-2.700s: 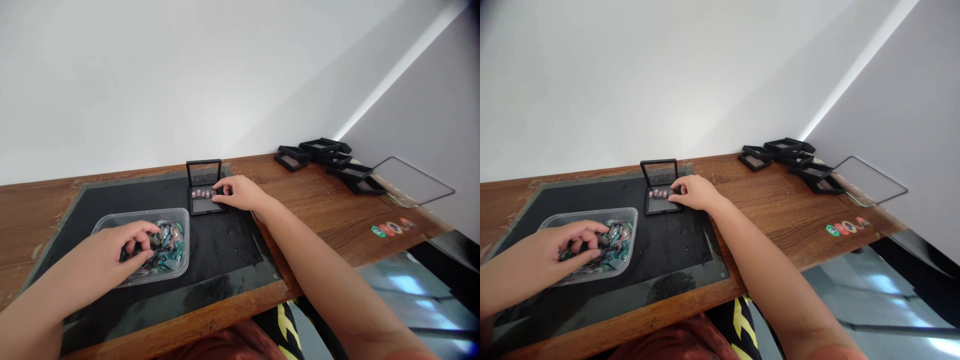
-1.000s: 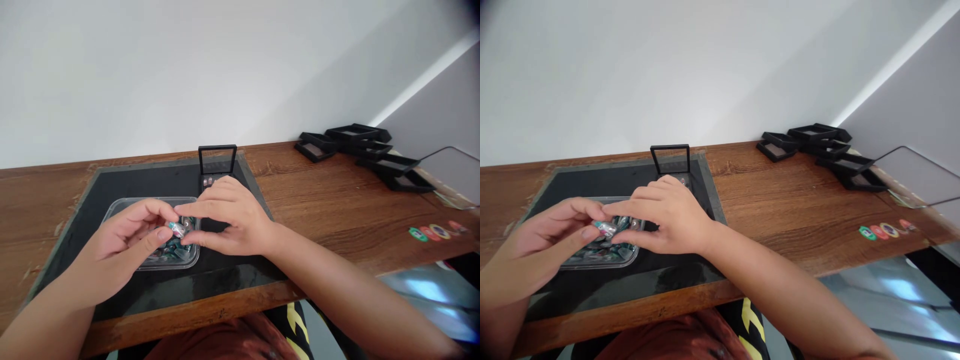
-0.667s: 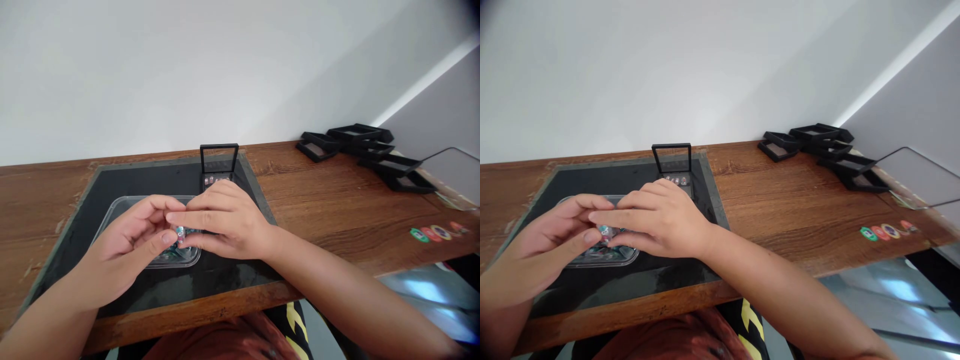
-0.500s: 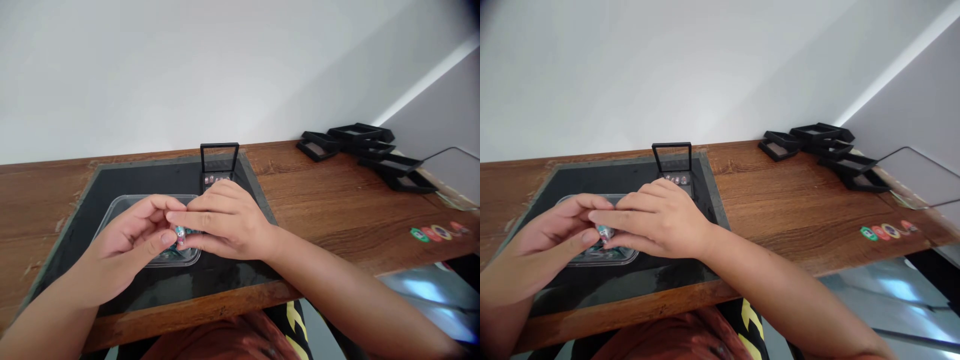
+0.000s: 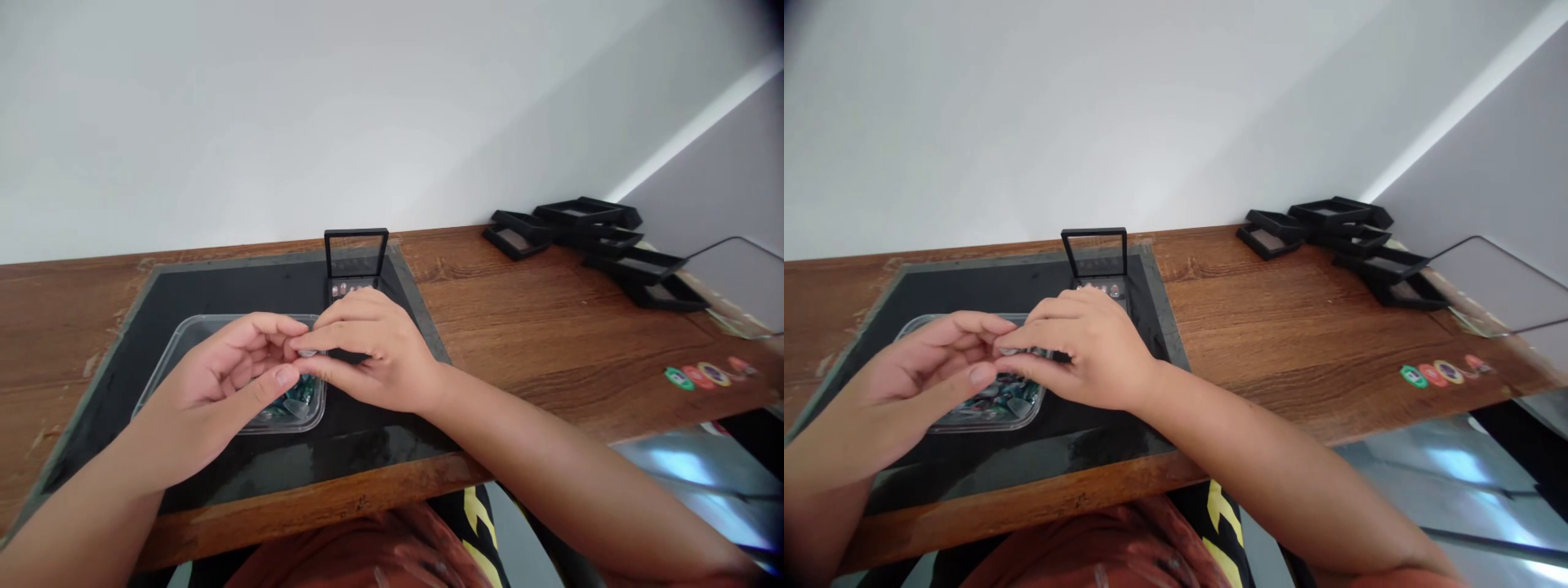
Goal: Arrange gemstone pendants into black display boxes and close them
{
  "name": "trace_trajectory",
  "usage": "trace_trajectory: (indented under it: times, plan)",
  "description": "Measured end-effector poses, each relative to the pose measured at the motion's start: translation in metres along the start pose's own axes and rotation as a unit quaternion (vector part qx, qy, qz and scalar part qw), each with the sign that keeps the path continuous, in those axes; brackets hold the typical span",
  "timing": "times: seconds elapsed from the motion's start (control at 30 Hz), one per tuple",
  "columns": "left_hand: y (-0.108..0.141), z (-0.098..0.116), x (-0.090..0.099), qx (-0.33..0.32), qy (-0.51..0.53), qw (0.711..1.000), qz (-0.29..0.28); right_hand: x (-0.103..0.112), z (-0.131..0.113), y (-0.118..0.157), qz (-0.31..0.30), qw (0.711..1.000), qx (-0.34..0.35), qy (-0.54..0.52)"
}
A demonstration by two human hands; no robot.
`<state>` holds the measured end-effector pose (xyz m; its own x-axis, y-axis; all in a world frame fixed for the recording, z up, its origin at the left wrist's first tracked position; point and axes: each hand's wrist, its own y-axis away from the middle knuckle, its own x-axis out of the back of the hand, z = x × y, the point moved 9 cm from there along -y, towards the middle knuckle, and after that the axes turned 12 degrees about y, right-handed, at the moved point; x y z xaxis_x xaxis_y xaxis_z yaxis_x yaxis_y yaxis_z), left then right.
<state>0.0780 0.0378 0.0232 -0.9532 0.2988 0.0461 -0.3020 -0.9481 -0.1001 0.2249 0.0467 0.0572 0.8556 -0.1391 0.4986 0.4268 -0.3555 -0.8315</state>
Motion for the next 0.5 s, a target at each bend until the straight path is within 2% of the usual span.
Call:
trace_trajectory:
  times: [0.27, 0.5]
  plan:
    - [0.001, -0.011, 0.004, 0.043, -0.049, 0.998, -0.005, -0.004, 0.005, 0.002, -0.011, 1.000, -0.022, -0.009]
    - [0.001, -0.016, 0.005, 0.062, -0.060, 0.996, -0.005, -0.003, -0.001, 0.001, -0.012, 0.999, 0.020, 0.032]
